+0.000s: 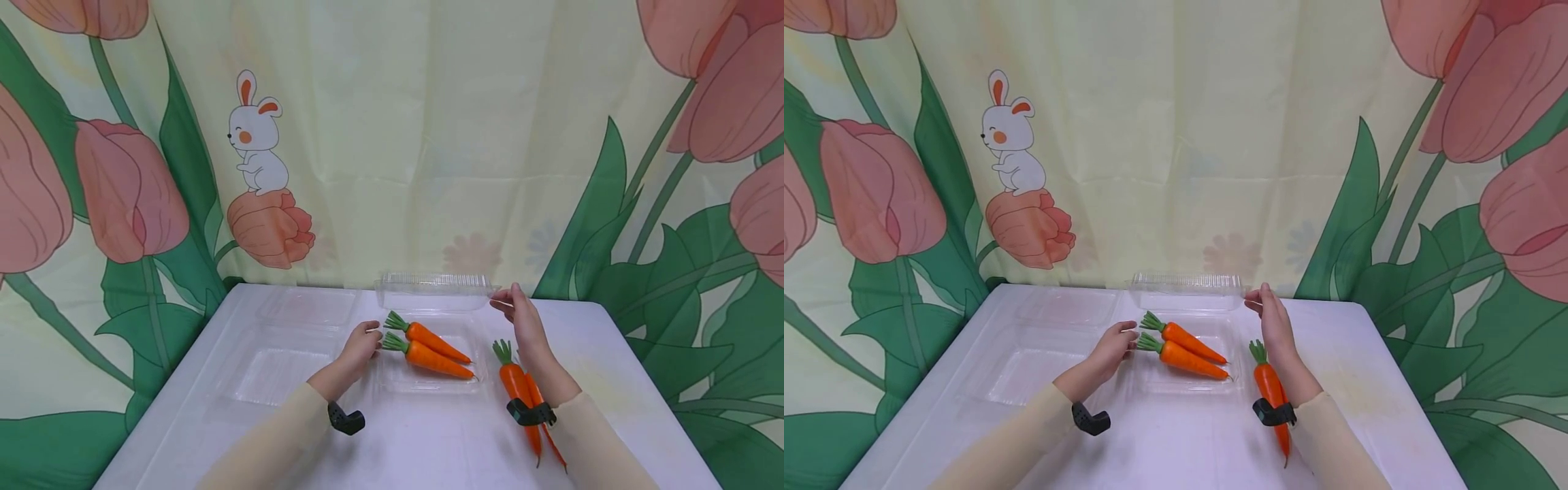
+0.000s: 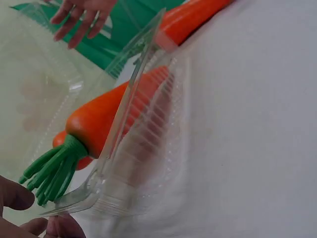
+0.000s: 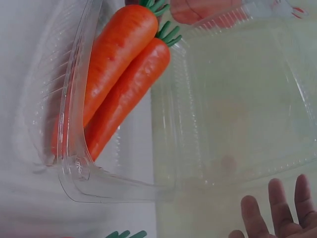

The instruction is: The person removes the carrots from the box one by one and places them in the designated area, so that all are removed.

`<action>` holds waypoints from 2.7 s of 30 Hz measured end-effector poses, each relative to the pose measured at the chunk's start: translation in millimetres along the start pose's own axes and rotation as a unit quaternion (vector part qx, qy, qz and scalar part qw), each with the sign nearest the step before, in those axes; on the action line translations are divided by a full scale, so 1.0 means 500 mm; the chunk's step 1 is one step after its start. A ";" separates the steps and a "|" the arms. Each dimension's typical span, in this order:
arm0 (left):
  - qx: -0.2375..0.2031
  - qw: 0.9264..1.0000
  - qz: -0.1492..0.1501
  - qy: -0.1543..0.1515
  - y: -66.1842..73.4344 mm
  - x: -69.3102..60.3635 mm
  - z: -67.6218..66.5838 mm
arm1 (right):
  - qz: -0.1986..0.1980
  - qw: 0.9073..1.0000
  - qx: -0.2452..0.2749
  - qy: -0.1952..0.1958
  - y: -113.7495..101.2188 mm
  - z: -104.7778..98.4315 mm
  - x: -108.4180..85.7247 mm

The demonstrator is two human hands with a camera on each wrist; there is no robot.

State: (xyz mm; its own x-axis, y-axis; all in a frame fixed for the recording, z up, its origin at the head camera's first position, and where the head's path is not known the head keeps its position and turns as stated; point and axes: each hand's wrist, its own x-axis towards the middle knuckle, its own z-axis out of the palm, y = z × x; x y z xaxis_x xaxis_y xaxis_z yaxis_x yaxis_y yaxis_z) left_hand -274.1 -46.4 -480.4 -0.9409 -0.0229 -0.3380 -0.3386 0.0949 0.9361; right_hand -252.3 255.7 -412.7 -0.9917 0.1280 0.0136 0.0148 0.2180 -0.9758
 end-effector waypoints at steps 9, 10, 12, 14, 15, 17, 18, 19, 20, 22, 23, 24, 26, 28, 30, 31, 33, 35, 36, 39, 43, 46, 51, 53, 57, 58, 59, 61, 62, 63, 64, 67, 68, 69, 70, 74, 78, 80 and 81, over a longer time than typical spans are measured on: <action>-0.068 0.996 -0.027 -0.052 0.012 0.049 -0.017 | -0.013 1.000 0.013 -0.005 0.006 0.004 0.020; -0.071 0.996 -0.030 -0.053 0.010 0.051 -0.018 | -0.013 1.000 0.014 -0.007 0.006 0.004 0.023; -0.074 0.995 -0.032 -0.055 0.008 0.052 -0.021 | -0.014 1.000 0.015 -0.010 0.007 0.003 0.030; -0.078 0.995 -0.033 -0.056 0.006 0.052 -0.023 | -0.012 1.000 0.019 -0.014 0.005 0.002 0.038; -0.081 0.994 -0.032 -0.059 0.006 0.051 -0.023 | -0.011 1.000 0.022 -0.016 0.003 0.001 0.042; -0.088 0.993 -0.035 -0.064 0.004 0.047 -0.025 | -0.009 0.999 0.028 -0.022 0.000 0.000 0.050; -0.090 0.993 -0.037 -0.066 0.003 0.044 -0.026 | -0.007 0.999 0.031 -0.026 -0.001 0.000 0.055; -0.091 0.993 -0.039 -0.069 0.002 0.041 -0.027 | -0.004 0.999 0.032 -0.029 -0.002 0.000 0.059; -0.093 0.992 -0.041 -0.072 0.001 0.038 -0.028 | -0.001 0.999 0.032 -0.034 -0.002 0.000 0.063; -0.095 0.992 -0.042 -0.077 -0.001 0.033 -0.030 | 0.006 0.999 0.037 -0.040 0.000 0.001 0.072; -0.094 0.992 -0.042 -0.078 -0.003 0.030 -0.030 | 0.010 0.998 0.038 -0.044 0.002 0.001 0.076; -0.095 0.991 -0.045 -0.079 -0.004 0.028 -0.031 | 0.014 0.998 0.042 -0.047 0.004 0.002 0.079; -0.096 0.991 -0.048 -0.081 -0.007 0.025 -0.033 | 0.023 0.997 0.052 -0.053 0.009 0.004 0.087; -0.094 0.991 -0.052 -0.083 -0.010 0.022 -0.036 | 0.036 0.995 0.067 -0.058 0.016 0.005 0.095; -0.090 0.991 -0.055 -0.084 -0.011 0.018 -0.038 | 0.051 0.993 0.087 -0.062 0.022 0.007 0.102; -0.088 0.991 -0.054 -0.085 -0.012 0.016 -0.039 | 0.060 0.991 0.097 -0.063 0.026 0.008 0.105; -0.085 0.991 -0.052 -0.087 -0.012 0.012 -0.040 | 0.078 0.987 0.121 -0.066 0.034 0.008 0.111; -0.084 0.991 -0.050 -0.089 -0.013 0.008 -0.040 | 0.093 0.983 0.143 -0.070 0.041 0.008 0.115; -0.084 0.991 -0.049 -0.090 -0.014 0.007 -0.041 | 0.099 0.981 0.150 -0.072 0.045 0.008 0.117; -0.083 0.991 -0.049 -0.093 -0.016 0.003 -0.042 | 0.109 0.976 0.167 -0.084 0.054 0.009 0.121; -0.089 0.990 -0.049 -0.098 -0.017 0.002 -0.041 | 0.119 0.970 0.187 -0.100 0.063 0.008 0.124; -0.096 0.989 -0.051 -0.097 -0.017 0.002 -0.040 | 0.132 0.965 0.200 -0.106 0.069 0.005 0.125; -0.096 0.990 -0.055 -0.093 -0.017 0.001 -0.039 | 0.160 0.955 0.218 -0.122 0.079 0.000 0.128; -0.094 0.990 -0.055 -0.092 -0.016 0.000 -0.038 | 0.173 0.949 0.229 -0.131 0.083 -0.002 0.128; -0.092 0.990 -0.059 -0.090 -0.015 -0.003 -0.038 | 0.192 0.937 0.251 -0.148 0.089 -0.005 0.127; -0.092 0.990 -0.059 -0.089 -0.016 -0.004 -0.037 | 0.197 0.934 0.256 -0.149 0.090 -0.004 0.128; -0.091 0.990 -0.059 -0.089 -0.016 -0.004 -0.038 | 0.203 0.931 0.262 -0.150 0.090 -0.004 0.128; -0.091 0.990 -0.060 -0.088 -0.015 -0.004 -0.038 | 0.216 0.925 0.274 -0.152 0.092 -0.004 0.129; -0.090 0.990 -0.059 -0.087 -0.015 -0.005 -0.038 | 0.225 0.921 0.278 -0.152 0.092 -0.004 0.129; -0.089 0.990 -0.060 -0.087 -0.015 -0.005 -0.038 | 0.232 0.918 0.281 -0.153 0.093 -0.004 0.130; -0.089 0.990 -0.060 -0.087 -0.015 -0.005 -0.039 | 0.241 0.915 0.283 -0.155 0.092 -0.005 0.131; -0.089 0.990 -0.062 -0.088 -0.016 -0.005 -0.039 | 0.260 0.908 0.285 -0.161 0.093 -0.006 0.133; -0.089 0.990 -0.062 -0.088 -0.015 -0.005 -0.039 | 0.263 0.907 0.285 -0.163 0.093 -0.006 0.133; -0.090 0.990 -0.062 -0.089 -0.015 -0.005 -0.039 | 0.264 0.907 0.284 -0.164 0.093 -0.006 0.133; -0.090 0.990 -0.063 -0.089 -0.015 -0.005 -0.039 | 0.266 0.907 0.283 -0.163 0.092 -0.006 0.134; -0.090 0.990 -0.062 -0.091 -0.014 -0.008 -0.040 | 0.265 0.908 0.278 -0.166 0.092 -0.006 0.134; -0.087 0.990 -0.062 -0.091 -0.015 -0.009 -0.041 | 0.266 0.913 0.263 -0.166 0.094 -0.004 0.136; -0.087 0.990 -0.062 -0.091 -0.016 -0.009 -0.042 | 0.266 0.915 0.254 -0.163 0.093 -0.003 0.136; -0.087 0.990 -0.062 -0.090 -0.015 -0.009 -0.042 | 0.267 0.916 0.253 -0.160 0.092 -0.002 0.136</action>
State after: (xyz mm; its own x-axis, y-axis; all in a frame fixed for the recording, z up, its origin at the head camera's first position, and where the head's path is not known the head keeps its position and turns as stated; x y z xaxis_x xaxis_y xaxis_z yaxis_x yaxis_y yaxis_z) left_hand -267.6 -68.0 -484.0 -0.8803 0.1565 -0.4479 -0.4623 -0.0705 0.8839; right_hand -319.0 275.6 -456.6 -0.8488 -0.2212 -0.4802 0.5269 -0.2794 -0.8027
